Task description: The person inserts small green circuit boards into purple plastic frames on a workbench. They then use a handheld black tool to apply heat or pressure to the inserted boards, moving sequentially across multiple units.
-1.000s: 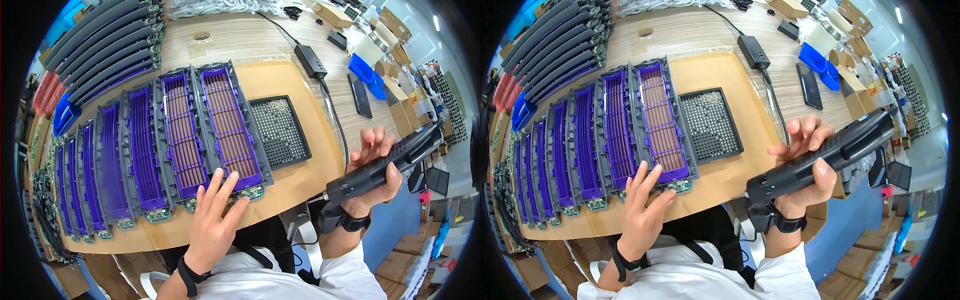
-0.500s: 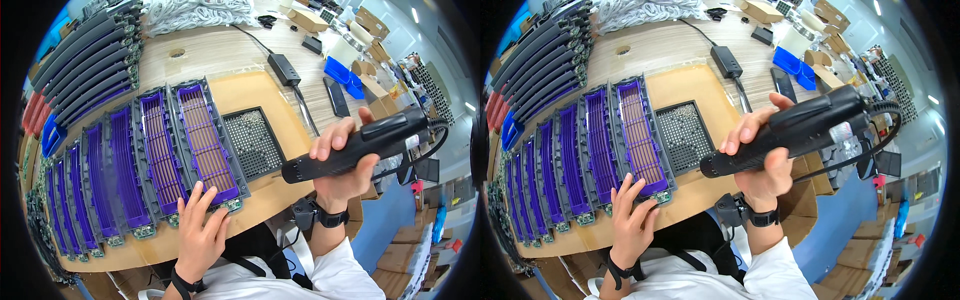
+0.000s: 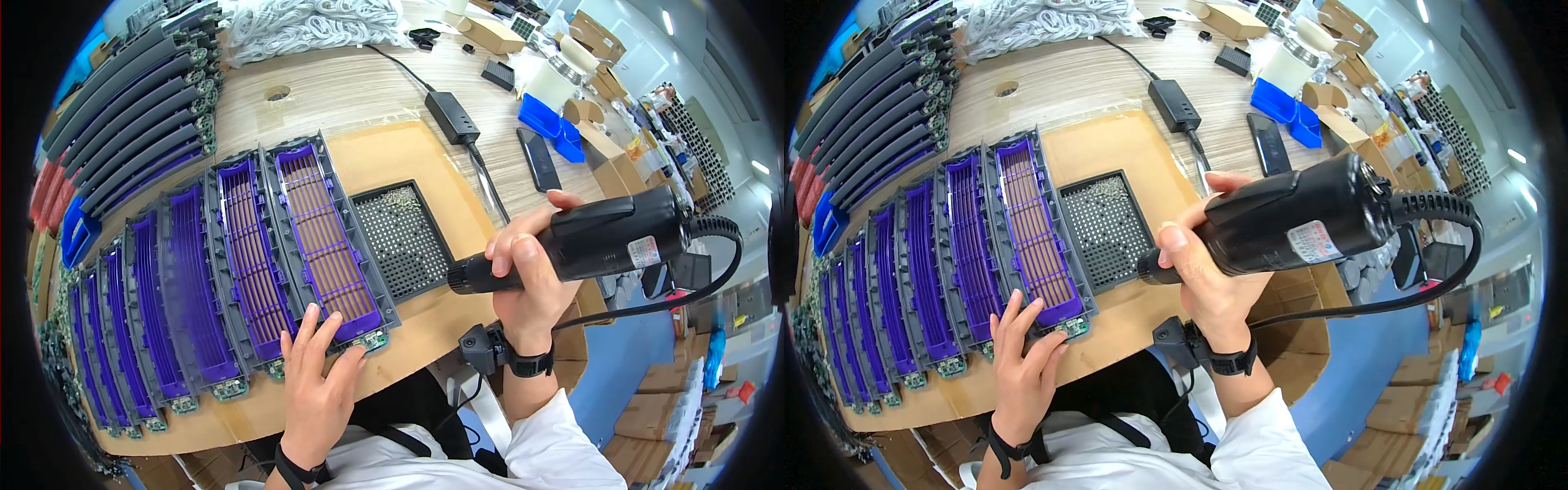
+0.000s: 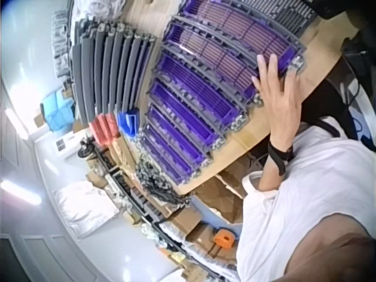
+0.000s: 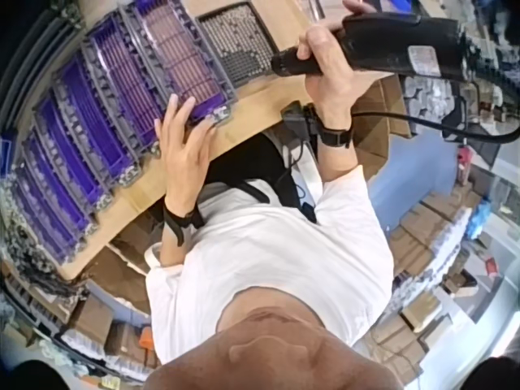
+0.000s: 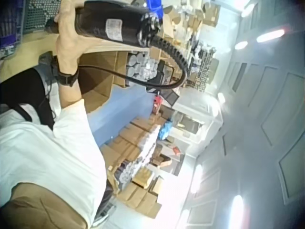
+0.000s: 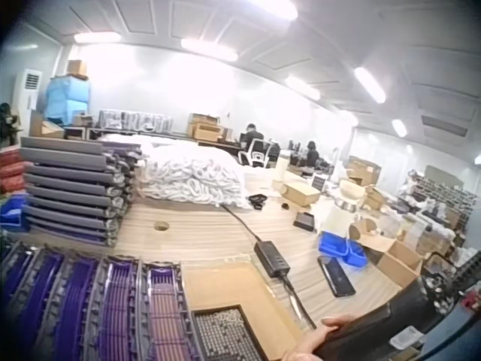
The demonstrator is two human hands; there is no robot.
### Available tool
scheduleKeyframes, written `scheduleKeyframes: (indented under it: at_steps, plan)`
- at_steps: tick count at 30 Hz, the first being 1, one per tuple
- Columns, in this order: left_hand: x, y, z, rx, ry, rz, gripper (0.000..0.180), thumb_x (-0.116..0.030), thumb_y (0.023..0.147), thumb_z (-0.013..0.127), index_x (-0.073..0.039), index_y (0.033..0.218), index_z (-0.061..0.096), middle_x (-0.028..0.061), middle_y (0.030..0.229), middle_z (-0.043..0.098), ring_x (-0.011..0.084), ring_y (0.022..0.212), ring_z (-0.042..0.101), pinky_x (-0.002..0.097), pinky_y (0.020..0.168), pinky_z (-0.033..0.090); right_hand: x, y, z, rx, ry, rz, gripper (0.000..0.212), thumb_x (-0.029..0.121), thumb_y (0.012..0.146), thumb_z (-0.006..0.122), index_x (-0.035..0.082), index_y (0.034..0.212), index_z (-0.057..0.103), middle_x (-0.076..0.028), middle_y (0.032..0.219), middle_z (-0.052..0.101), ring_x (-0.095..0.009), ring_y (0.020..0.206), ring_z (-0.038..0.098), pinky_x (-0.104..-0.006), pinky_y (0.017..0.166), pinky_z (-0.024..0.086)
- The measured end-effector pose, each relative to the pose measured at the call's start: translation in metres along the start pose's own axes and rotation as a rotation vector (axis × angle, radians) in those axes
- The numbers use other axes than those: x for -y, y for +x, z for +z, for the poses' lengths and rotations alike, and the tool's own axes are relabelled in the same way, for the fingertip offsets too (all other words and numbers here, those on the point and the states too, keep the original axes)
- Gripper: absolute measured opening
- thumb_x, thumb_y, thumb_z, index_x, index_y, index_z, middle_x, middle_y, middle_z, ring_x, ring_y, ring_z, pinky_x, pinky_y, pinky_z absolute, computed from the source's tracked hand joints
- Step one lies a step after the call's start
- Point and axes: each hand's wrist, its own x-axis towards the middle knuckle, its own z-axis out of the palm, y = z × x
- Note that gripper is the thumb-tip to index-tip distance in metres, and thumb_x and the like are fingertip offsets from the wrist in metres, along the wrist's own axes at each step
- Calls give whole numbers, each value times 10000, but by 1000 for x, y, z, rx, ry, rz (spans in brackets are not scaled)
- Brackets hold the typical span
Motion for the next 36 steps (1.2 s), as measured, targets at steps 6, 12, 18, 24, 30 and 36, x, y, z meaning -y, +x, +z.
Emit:
scheduleKeyframes:
  at_steps: [6,12,18,24,30,36]
  plan:
    - [-2,2,-2,7,-24,-7,169,-35,774,724,-106,925,699,105,1328,536,352,1365,392,565,1121,229,-6,1,4,94,57,-2,597,11,723,819,-33,1193,453,-46,707,589,-112,640,558,-233,637,466]
    - [-1,1,-1,2,-21,-13,160,-38,781,719,-105,925,700,108,1328,538,356,1370,385,572,1119,225,-13,0,-2,78,-116,26,528,17,729,823,-23,1139,493,-28,710,592,-86,649,538,-219,654,443]
    - [-1,1,-2,7,-16,-16,144,-42,792,711,-97,925,708,109,1332,537,359,1371,382,582,1121,215,-12,-2,2,40,-130,92,491,23,739,814,-20,1131,523,-27,716,601,-80,646,544,-212,628,435]
    - [-1,1,-2,9,-9,-18,138,-43,795,708,-96,922,713,107,1339,534,357,1376,376,583,1126,204,-13,-2,2,30,-137,116,479,17,738,811,-19,1125,530,-29,715,602,-80,640,548,-210,620,436]
    - [-1,1,-2,0,-7,-9,140,-43,796,707,-99,924,714,116,1335,534,356,1378,374,582,1125,200,-17,0,-1,196,-70,57,566,45,760,800,-38,1220,481,-51,768,609,-106,682,573,-222,659,457]
    - [-1,0,-3,-6,-10,-17,135,-43,800,707,-95,924,714,118,1333,532,358,1380,371,589,1121,199,-10,2,1,172,-35,151,627,85,816,759,-63,1324,422,-82,894,617,-136,817,609,-255,745,485]
